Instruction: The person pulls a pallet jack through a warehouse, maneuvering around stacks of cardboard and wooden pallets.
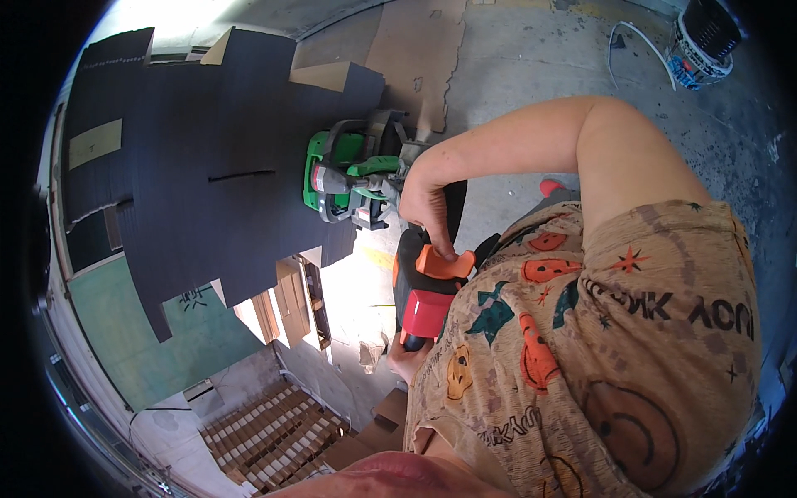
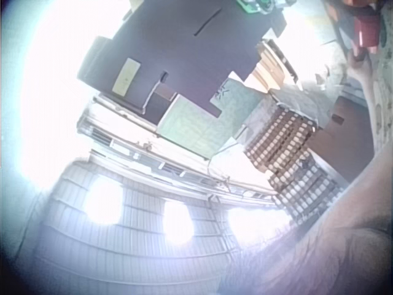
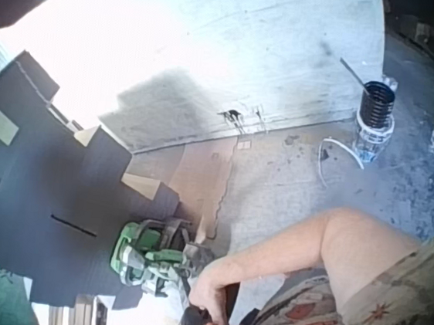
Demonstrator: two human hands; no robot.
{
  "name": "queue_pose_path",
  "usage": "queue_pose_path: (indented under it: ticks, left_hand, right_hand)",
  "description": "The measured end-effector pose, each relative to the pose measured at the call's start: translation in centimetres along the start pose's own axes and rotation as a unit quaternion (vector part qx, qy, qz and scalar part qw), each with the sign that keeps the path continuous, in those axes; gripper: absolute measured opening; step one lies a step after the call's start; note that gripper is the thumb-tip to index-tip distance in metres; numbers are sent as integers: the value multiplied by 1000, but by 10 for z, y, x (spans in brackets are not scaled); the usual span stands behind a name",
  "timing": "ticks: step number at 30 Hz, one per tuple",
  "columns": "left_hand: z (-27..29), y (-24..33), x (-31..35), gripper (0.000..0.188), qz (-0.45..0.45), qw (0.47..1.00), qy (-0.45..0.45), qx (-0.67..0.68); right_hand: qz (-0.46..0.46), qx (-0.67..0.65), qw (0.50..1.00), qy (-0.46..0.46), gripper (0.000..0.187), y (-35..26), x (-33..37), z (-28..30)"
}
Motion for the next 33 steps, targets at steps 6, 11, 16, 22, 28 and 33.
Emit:
queue_pose_path:
  ticks: [6, 11, 16, 22, 28, 33]
  left_hand:
    - [18, 29, -4, 27, 89, 986, -136, 46]
    - [-5, 41, 15, 40, 132, 945, -275, 116]
    - [4, -28, 20, 44, 191, 938, -281, 63]
    - [48, -56, -66, 65, 108, 957, -235, -128]
    - [59, -103, -39, 63, 108, 938, -246, -220]
    - [40, -114, -47, 29, 151, 957, -79, -236]
  right_hand:
    - [115, 109, 985, 62, 68, -30, -9, 5]
    - [74, 0, 996, -57, 62, -24, 23, -32]
    - [35, 61, 997, -38, 53, -38, -10, -20]
    - [122, 136, 979, 92, 47, -57, -50, 38]
    - [-36, 159, 981, 103, 54, -69, -104, 18]
    - [-60, 106, 989, 87, 50, -28, -116, 17]
Point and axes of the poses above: each hand's wrist, its own x-axis away from the middle knuckle, its own z-axis out of the back of the hand, y = z × x, the point moved 9 cm from there along -x, towards the middle knuckle, and after that the axes turned 5 degrees about z, right-handed, at the moved point
